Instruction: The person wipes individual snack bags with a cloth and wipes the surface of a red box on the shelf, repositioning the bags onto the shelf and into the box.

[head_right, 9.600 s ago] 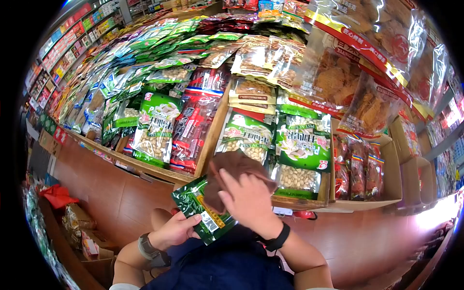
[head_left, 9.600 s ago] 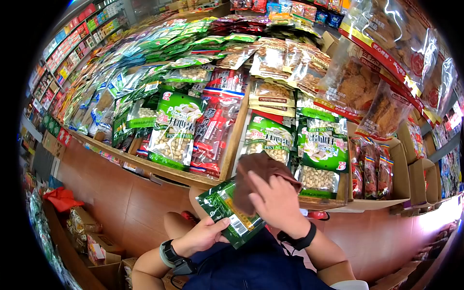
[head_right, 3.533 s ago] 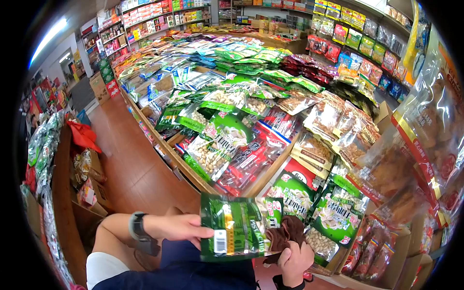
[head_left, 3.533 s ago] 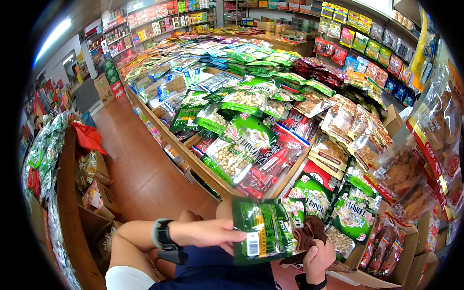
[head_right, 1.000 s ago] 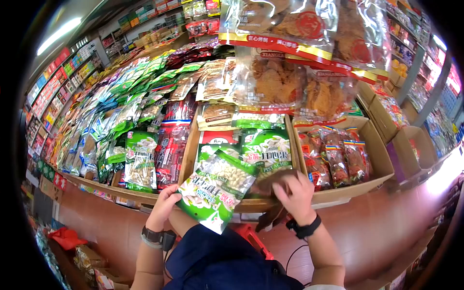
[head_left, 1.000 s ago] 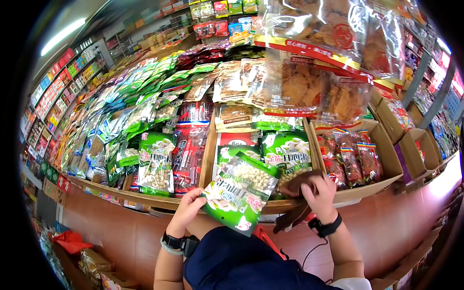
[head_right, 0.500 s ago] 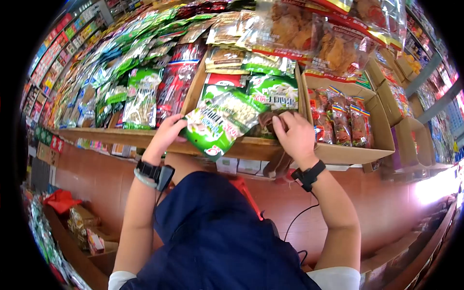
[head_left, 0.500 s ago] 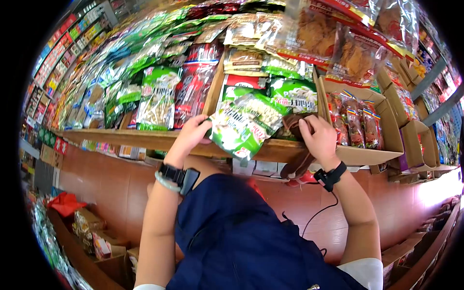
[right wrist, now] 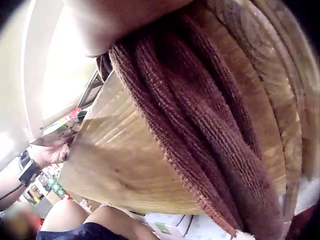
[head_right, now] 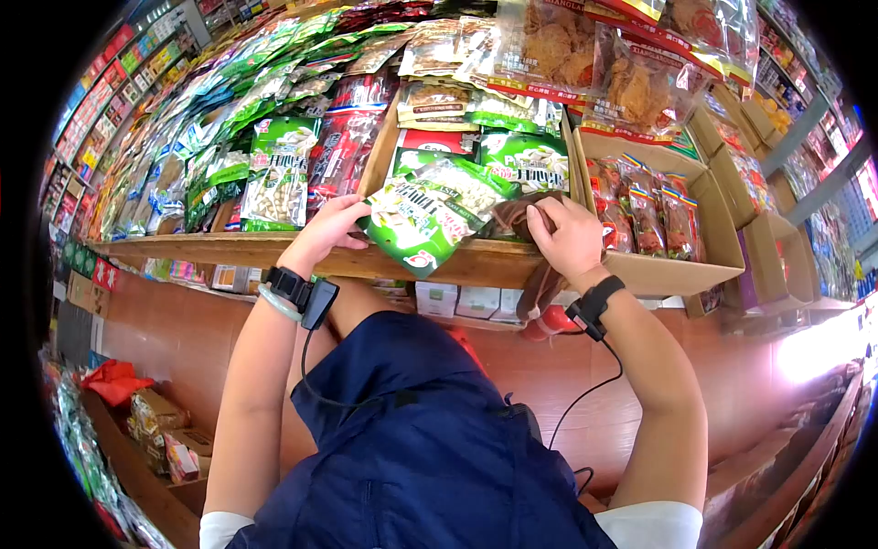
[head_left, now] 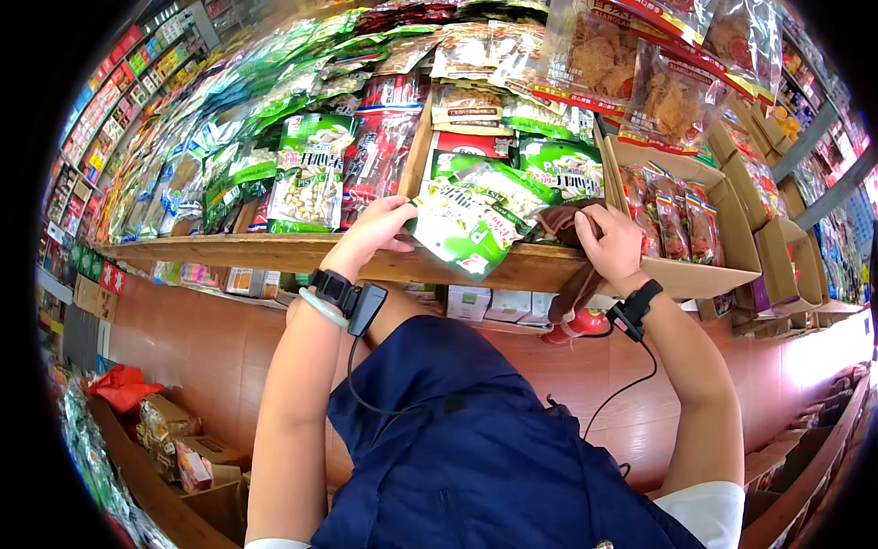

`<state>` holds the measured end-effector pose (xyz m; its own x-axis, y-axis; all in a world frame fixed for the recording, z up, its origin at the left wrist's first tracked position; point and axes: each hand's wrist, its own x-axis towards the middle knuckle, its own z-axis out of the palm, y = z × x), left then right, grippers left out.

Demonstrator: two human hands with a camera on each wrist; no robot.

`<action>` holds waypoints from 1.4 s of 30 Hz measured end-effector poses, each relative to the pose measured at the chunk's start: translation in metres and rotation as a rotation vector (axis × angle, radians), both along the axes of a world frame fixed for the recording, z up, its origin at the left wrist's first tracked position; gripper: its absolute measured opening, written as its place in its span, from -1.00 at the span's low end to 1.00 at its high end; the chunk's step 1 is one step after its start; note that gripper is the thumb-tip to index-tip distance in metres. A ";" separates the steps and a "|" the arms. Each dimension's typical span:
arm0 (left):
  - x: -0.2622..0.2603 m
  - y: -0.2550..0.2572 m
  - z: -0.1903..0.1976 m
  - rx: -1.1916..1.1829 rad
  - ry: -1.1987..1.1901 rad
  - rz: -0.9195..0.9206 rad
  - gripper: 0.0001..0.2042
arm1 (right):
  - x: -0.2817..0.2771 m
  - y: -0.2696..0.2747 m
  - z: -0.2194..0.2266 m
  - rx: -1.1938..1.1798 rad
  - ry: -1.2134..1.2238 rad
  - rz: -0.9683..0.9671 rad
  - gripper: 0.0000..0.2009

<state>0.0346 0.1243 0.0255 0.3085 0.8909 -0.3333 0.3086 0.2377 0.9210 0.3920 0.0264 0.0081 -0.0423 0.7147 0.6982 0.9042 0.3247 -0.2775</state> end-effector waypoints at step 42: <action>-0.003 -0.001 0.007 -0.085 -0.033 -0.054 -0.66 | -0.001 0.006 -0.001 -0.202 0.115 -0.063 -0.81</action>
<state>0.0318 0.1235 0.0322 0.3674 0.8418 -0.3956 0.2930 0.2989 0.9082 0.3906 0.0326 0.0067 0.0786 0.8392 0.5381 0.8795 0.1957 -0.4338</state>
